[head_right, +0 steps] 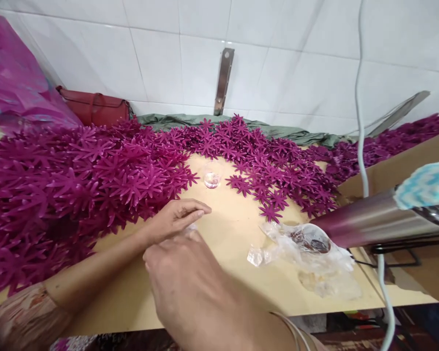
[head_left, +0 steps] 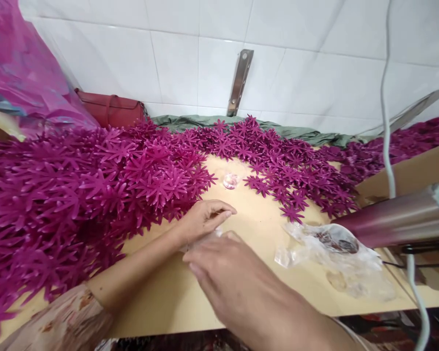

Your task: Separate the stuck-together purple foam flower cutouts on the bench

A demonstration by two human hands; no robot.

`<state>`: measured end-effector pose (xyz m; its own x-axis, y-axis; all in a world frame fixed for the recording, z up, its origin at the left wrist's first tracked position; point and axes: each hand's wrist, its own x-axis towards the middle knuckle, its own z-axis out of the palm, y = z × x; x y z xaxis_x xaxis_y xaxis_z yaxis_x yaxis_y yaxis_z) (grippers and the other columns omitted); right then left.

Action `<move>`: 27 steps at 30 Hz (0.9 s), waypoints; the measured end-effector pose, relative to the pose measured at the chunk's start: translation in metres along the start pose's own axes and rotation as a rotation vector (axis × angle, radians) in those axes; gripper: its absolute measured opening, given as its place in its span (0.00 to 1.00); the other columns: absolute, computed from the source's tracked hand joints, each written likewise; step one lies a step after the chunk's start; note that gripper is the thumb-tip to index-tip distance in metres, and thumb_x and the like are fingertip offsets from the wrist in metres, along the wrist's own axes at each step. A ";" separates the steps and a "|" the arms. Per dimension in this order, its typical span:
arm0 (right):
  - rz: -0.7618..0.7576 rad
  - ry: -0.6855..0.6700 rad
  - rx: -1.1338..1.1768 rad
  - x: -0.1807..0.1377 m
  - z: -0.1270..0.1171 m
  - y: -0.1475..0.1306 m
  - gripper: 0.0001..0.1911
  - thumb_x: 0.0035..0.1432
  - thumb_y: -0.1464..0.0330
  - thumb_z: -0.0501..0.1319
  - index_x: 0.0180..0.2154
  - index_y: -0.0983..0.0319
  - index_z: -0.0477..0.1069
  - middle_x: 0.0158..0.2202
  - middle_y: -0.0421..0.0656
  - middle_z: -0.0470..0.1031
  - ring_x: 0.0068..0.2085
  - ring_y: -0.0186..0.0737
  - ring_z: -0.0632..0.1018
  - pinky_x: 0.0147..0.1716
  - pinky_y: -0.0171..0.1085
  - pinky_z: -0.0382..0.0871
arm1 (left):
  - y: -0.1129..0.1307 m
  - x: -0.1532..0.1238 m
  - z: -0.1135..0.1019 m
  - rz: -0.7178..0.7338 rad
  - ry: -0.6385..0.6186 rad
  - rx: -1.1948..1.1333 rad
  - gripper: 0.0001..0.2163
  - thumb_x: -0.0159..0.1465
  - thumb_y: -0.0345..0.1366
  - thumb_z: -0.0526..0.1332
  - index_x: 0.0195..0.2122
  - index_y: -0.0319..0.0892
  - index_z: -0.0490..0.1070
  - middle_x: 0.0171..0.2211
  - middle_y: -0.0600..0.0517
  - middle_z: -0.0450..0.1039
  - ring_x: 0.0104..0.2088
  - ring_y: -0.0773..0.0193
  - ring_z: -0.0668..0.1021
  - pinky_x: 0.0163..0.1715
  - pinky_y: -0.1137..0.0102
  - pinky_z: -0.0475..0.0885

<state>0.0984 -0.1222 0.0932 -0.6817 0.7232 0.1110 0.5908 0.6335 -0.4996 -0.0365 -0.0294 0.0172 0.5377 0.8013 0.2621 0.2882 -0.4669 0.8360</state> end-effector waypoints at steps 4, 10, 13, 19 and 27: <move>0.249 0.267 0.094 0.011 -0.057 0.043 0.13 0.69 0.68 0.56 0.33 0.60 0.76 0.28 0.39 0.79 0.29 0.36 0.75 0.31 0.36 0.64 | -0.008 -0.006 0.005 0.070 0.116 0.067 0.13 0.73 0.39 0.57 0.40 0.39 0.79 0.37 0.49 0.82 0.39 0.61 0.82 0.43 0.68 0.76; 0.650 0.629 -0.227 0.034 -0.061 0.170 0.12 0.63 0.69 0.60 0.45 0.64 0.78 0.39 0.48 0.82 0.39 0.45 0.79 0.41 0.40 0.68 | -0.012 -0.013 0.007 0.172 0.099 0.138 0.09 0.73 0.34 0.57 0.42 0.41 0.77 0.40 0.47 0.82 0.42 0.63 0.82 0.45 0.70 0.74; 0.636 0.510 -0.303 0.042 -0.036 0.200 0.14 0.58 0.70 0.65 0.47 0.65 0.79 0.45 0.53 0.80 0.48 0.51 0.77 0.50 0.44 0.67 | -0.017 -0.013 0.010 0.159 0.104 0.160 0.07 0.72 0.32 0.58 0.43 0.42 0.76 0.41 0.49 0.82 0.42 0.64 0.82 0.45 0.70 0.74; 0.601 0.534 -0.406 0.041 -0.018 0.212 0.14 0.65 0.69 0.57 0.42 0.62 0.81 0.45 0.54 0.78 0.46 0.52 0.74 0.49 0.46 0.65 | -0.027 -0.015 0.019 0.201 0.031 0.257 0.09 0.72 0.29 0.57 0.48 0.43 0.74 0.45 0.49 0.81 0.47 0.62 0.81 0.52 0.66 0.74; 0.612 1.015 -0.068 0.027 -0.030 0.227 0.18 0.66 0.63 0.54 0.49 0.64 0.75 0.41 0.51 0.81 0.40 0.46 0.78 0.44 0.43 0.69 | -0.029 -0.014 0.018 0.200 0.085 0.191 0.09 0.71 0.27 0.58 0.48 0.44 0.74 0.45 0.49 0.81 0.46 0.64 0.82 0.49 0.70 0.77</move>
<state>0.2264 0.0495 0.0083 0.3580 0.7785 0.5156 0.7420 0.0980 -0.6632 -0.0380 -0.0335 -0.0192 0.5326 0.7113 0.4587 0.3317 -0.6740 0.6601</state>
